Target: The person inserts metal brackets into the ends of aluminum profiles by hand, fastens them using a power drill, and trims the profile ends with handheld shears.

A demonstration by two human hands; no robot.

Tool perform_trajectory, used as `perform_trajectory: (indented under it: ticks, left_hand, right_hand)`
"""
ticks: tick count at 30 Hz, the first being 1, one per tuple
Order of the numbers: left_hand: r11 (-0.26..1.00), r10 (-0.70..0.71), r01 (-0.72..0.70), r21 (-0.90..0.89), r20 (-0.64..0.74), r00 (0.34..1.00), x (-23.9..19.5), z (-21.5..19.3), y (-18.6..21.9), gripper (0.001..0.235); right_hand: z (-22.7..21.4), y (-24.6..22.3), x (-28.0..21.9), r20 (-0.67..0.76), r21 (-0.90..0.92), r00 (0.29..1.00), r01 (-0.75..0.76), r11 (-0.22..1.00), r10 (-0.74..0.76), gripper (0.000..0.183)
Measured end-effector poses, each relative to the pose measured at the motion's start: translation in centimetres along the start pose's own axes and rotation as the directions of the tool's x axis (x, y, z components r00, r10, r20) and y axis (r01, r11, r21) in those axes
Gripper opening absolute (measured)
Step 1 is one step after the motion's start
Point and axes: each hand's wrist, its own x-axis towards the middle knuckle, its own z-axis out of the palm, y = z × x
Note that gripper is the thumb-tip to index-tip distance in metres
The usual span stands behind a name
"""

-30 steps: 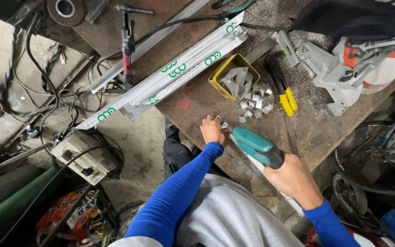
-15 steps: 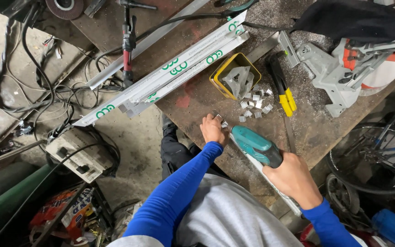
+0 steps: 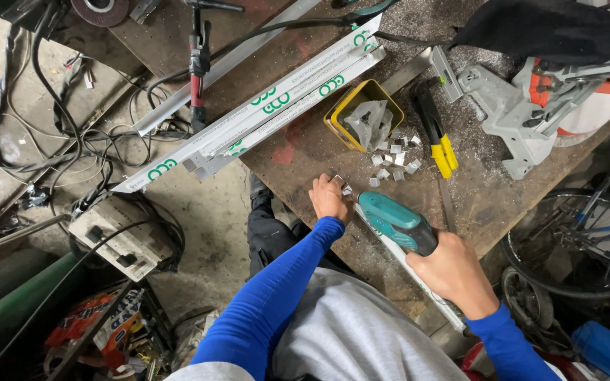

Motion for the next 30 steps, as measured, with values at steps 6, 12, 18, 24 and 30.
perform_trajectory:
  ticks: [6, 12, 18, 24, 30]
  left_hand:
    - [1.000, 0.006, -0.006, 0.018, -0.009, 1.000, 0.0, 0.0, 0.2, 0.027]
    - [0.999, -0.009, 0.008, 0.039, 0.013, 1.000, 0.2, 0.4, -0.2, 0.028]
    - [0.998, 0.026, -0.026, 0.050, -0.001, 1.000, 0.1, 0.9, -0.7, 0.026]
    - [0.998, 0.002, -0.005, 0.061, 0.052, 0.999, 0.2, 0.7, -0.6, 0.028]
    - [0.998, 0.009, -0.011, 0.056, 0.037, 0.999, 0.2, 0.8, -0.7, 0.029]
  right_hand:
    - [0.0, 0.1, 0.1, 0.009, -0.003, 1.000, 0.004, 1.000, -0.004, 0.034]
    - [-0.2, -0.3, -0.1, 0.012, -0.004, 1.000, -0.014, 1.000, 0.014, 0.035]
    - [-0.5, -0.8, -0.3, 0.015, -0.014, 0.999, -0.046, 0.999, 0.046, 0.036]
    - [-0.7, -0.9, -0.5, 0.006, 0.007, 0.998, -0.058, 0.998, 0.058, 0.036]
    - [-0.5, -0.6, -0.2, -0.005, -0.019, 1.000, -0.008, 1.000, 0.008, 0.034]
